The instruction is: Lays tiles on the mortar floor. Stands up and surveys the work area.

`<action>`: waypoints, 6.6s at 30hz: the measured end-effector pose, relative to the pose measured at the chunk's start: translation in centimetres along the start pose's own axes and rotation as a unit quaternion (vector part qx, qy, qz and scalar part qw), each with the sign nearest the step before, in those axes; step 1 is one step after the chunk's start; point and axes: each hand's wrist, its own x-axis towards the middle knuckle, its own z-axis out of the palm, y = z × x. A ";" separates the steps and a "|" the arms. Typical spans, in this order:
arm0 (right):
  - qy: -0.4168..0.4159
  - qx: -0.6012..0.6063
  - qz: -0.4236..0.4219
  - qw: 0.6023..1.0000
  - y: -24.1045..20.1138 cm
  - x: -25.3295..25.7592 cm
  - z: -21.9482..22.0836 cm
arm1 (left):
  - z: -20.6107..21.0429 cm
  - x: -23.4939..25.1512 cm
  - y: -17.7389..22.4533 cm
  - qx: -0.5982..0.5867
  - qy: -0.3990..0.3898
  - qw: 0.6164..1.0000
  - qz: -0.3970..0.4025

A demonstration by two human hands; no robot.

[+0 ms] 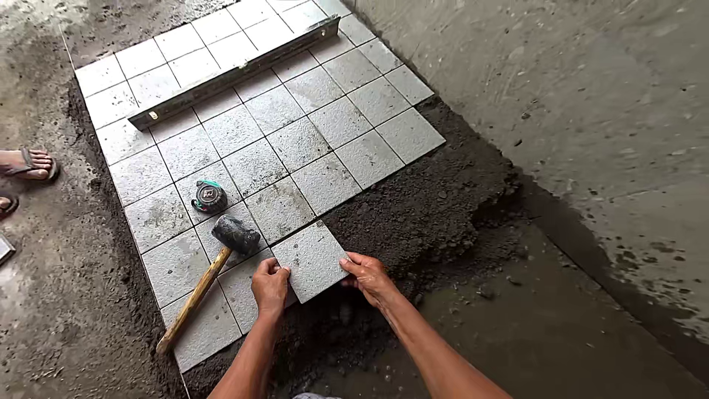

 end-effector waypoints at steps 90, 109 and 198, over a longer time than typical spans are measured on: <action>0.156 -0.470 -0.291 0.818 6.1 -1.2 6.2 | -4.2 -5.9 -1.3 0.178 -0.233 0.955 0.042; 0.169 -0.428 -0.302 0.835 6.9 -2.6 3.3 | -4.6 -6.3 -1.1 0.151 -0.242 0.954 0.089; 0.324 -0.370 -0.356 0.795 5.0 3.8 3.2 | -1.3 -10.7 -3.8 0.100 -0.188 0.976 -0.055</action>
